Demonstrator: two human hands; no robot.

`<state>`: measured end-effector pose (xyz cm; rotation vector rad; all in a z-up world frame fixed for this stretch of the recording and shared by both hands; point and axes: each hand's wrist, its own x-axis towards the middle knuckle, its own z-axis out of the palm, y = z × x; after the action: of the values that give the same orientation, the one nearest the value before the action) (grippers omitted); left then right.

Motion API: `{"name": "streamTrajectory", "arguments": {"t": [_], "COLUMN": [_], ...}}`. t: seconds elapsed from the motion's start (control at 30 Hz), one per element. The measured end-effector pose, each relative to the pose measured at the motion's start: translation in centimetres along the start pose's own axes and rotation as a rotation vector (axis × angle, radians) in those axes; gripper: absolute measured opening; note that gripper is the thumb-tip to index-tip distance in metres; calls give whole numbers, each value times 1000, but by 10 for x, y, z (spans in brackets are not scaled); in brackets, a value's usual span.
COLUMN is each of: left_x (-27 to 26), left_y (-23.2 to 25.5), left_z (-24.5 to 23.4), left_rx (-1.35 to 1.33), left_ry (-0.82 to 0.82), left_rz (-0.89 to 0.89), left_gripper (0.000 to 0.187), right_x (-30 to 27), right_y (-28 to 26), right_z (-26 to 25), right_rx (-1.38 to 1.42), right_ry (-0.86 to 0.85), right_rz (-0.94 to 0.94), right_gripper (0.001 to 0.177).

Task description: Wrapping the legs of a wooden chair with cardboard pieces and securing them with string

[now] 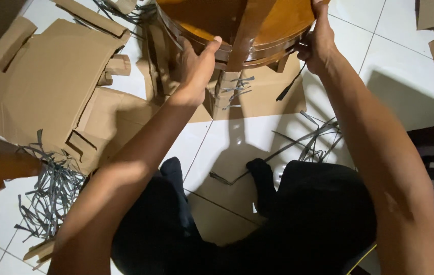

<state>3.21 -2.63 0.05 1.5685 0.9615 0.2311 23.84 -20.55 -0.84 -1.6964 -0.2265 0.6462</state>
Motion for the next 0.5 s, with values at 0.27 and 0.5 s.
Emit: {"name": "streamTrajectory", "arguments": {"t": [0.27, 0.5], "left_x": [4, 40], "left_y": [1, 2], "left_z": [-10, -42], "left_rx": [15, -64], "left_ry": [-38, -74], "left_rz": [53, 2], "left_gripper": [98, 95], "right_x": [-15, -24], "right_y": [2, 19], "right_z": [8, 26], "right_rx": [72, 53], "right_ry": [80, 38], "right_rz": [-28, -69], "right_gripper": [111, 124]}}
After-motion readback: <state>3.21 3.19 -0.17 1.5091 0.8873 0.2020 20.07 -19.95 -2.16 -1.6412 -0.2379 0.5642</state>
